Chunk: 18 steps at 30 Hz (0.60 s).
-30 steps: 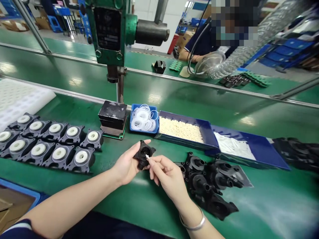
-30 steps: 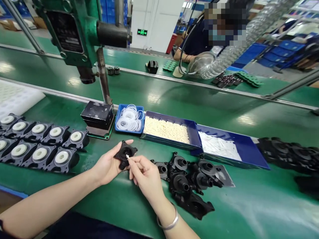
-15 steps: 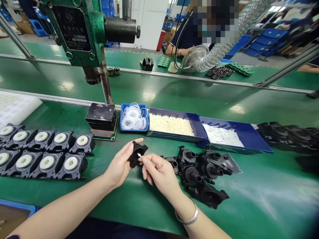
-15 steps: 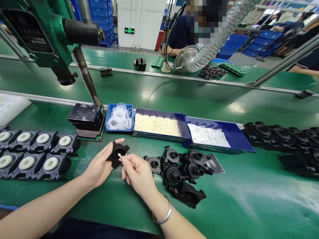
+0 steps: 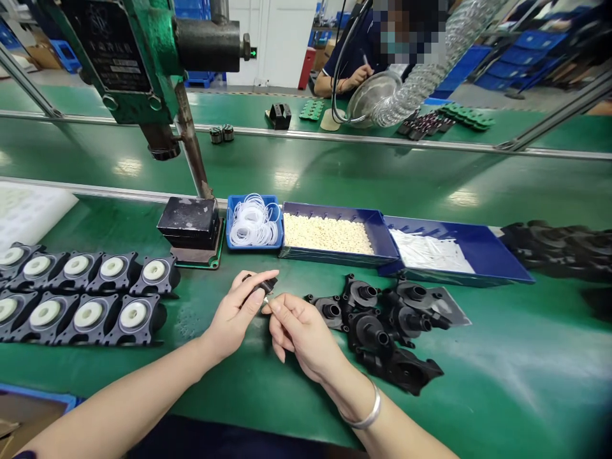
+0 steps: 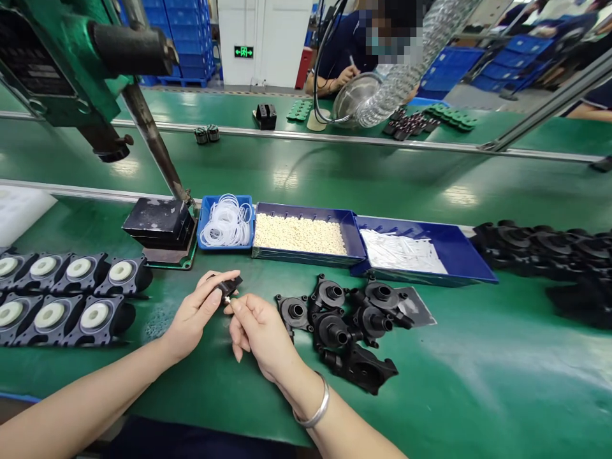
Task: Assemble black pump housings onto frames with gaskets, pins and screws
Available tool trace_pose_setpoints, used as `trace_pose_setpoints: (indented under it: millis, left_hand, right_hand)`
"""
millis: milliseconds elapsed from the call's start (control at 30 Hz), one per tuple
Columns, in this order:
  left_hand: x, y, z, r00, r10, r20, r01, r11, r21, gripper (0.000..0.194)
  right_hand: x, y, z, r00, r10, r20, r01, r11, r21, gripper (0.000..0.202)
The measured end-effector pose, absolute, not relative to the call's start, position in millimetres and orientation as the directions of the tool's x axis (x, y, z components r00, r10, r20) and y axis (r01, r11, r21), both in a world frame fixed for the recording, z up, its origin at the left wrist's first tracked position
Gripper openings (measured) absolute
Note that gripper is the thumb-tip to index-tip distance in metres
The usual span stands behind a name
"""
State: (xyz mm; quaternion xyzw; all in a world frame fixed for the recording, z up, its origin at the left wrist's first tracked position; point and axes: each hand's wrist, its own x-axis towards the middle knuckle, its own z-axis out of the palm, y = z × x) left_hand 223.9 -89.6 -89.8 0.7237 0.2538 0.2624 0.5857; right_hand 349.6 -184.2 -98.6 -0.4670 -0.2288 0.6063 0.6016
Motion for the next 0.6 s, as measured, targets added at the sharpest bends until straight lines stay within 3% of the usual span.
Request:
trace_pose_setpoints:
  millis: [433,500,600]
  left_hand:
    - [229.1,-82.6,-88.4,0.775,0.63,0.051,0.16,-0.274,0.948,0.041]
    - [227.1,-92.0,-88.1,0.77,0.636,0.054,0.135,-0.245,0.96,0.046]
    - [230.9,-105.8,-92.2,0.724,0.685,0.077,0.117,-0.232,0.966,0.05]
  right_hand:
    - [353.3,-179.3,-104.1,0.162,0.935,-0.315,-0.493,-0.2,-0.847,0.045]
    - [358.1,-189.1,-101.1,0.167,0.938,-0.304,-0.341,-0.234,-0.91,0.045]
    - [372.2,-207.2,-102.0,0.285,0.939,-0.191,0.101,-0.228,-0.968,0.048]
